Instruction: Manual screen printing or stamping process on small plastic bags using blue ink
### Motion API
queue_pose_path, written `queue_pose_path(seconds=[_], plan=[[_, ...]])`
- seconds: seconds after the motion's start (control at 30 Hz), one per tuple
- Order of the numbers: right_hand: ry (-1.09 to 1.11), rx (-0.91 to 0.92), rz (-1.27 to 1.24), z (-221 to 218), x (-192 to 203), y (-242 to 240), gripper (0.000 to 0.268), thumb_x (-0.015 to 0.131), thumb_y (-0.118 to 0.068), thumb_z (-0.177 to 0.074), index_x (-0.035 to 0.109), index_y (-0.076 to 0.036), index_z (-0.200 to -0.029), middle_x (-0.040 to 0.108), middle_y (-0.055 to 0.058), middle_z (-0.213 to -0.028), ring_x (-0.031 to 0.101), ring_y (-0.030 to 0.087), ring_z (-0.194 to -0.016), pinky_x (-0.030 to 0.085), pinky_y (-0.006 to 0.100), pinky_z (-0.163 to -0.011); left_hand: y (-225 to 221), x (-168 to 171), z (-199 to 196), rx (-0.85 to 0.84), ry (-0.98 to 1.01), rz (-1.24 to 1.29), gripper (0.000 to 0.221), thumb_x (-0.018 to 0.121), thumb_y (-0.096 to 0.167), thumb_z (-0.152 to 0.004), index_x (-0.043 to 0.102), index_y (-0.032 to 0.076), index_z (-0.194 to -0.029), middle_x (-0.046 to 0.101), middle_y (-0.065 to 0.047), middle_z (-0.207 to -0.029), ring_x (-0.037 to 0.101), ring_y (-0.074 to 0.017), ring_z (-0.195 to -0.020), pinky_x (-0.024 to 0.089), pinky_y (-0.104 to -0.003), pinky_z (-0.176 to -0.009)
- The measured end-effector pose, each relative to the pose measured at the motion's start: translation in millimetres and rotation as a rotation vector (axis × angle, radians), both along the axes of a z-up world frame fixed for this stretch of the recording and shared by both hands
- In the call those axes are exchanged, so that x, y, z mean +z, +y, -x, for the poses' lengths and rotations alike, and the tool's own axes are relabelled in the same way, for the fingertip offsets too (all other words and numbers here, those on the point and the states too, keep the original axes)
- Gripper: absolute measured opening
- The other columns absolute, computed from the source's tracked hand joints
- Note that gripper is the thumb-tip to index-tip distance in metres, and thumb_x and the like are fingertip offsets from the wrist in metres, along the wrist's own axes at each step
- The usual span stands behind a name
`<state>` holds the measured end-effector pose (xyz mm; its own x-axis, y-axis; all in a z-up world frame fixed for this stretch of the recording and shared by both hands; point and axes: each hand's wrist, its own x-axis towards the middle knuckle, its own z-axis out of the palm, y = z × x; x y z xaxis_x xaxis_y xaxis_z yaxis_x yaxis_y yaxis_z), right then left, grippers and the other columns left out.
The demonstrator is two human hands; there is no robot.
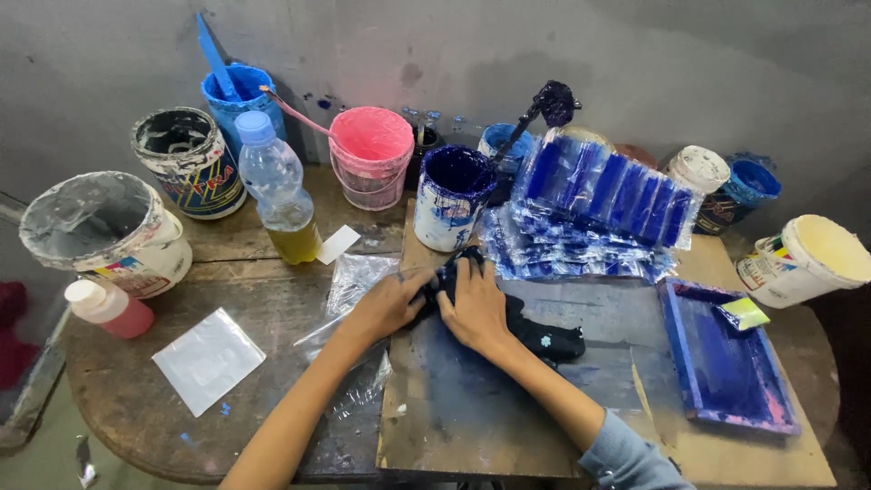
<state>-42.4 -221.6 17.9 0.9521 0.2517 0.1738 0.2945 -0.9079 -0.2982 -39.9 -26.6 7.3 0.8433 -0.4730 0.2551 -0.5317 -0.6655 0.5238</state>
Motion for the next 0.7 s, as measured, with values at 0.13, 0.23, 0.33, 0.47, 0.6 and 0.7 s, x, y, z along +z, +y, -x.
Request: queue_pose_path(seconds=[0.13,0.23,0.33,0.47,0.6,0.7], plan=[[-0.009,0.013,0.075,1,12,3,0.049,0.055,-0.039,-0.093,0.050,-0.004,-0.127,0.061,0.022,-0.120,0.051,0.035,-0.120,0.063,0.045,-0.072,-3,-1,0,0.035,0.042,-0.007,0.052,0.068,0.015,-0.088,0.061,0.018,-0.139,0.073,-0.022,-0.106,0.072,-0.0412,-0.096,0.059,-0.048,-0.088],[-0.025,0.065,0.117,12,25,1,0.051,0.054,-0.037,-0.093,0.050,-0.001,-0.129,0.061,0.025,-0.120,0.053,0.035,-0.119,0.063,0.044,-0.074,-2,14,3,0.062,0.029,0.014,0.050,0.071,0.021,-0.084,0.066,0.021,-0.134,0.074,-0.025,-0.083,0.072,-0.0429,-0.081,0.061,-0.048,-0.077],[-0.029,0.132,0.143,37,26,1,0.053,0.055,-0.035,-0.093,0.051,0.001,-0.132,0.061,0.027,-0.125,0.055,0.038,-0.121,0.062,0.045,-0.079,7,15,5,0.078,0.017,0.053,0.049,0.071,0.025,-0.080,0.071,0.025,-0.129,0.073,-0.022,-0.072,0.072,-0.0406,-0.070,0.062,-0.045,-0.069],[-0.005,0.270,0.163,84,28,-1,0.056,0.061,-0.031,-0.090,0.052,0.001,-0.136,0.060,0.029,-0.129,0.054,0.043,-0.125,0.060,0.047,-0.082,6,15,4,0.094,-0.096,0.026,0.042,0.069,0.023,-0.081,0.074,0.023,-0.123,0.069,-0.026,-0.065,0.070,-0.0442,-0.063,0.060,-0.050,-0.064],[0.005,0.285,0.169,82,29,-7,0.057,0.058,-0.035,-0.091,0.050,-0.002,-0.137,0.058,0.028,-0.132,0.053,0.042,-0.126,0.060,0.048,-0.082,7,-10,-7,0.171,-0.244,-0.010,0.031,0.074,0.023,-0.077,0.079,0.021,-0.108,0.071,-0.022,-0.065,0.071,-0.0430,-0.063,0.060,-0.051,-0.062],[0.014,0.250,0.130,54,26,-9,0.057,0.055,-0.037,-0.091,0.052,-0.001,-0.136,0.058,0.029,-0.131,0.055,0.042,-0.124,0.060,0.049,-0.082,8,-6,-8,0.262,-0.375,-0.037,0.025,0.077,0.024,-0.076,0.079,0.020,-0.101,0.070,-0.022,-0.066,0.071,-0.0420,-0.065,0.060,-0.052,-0.061]])
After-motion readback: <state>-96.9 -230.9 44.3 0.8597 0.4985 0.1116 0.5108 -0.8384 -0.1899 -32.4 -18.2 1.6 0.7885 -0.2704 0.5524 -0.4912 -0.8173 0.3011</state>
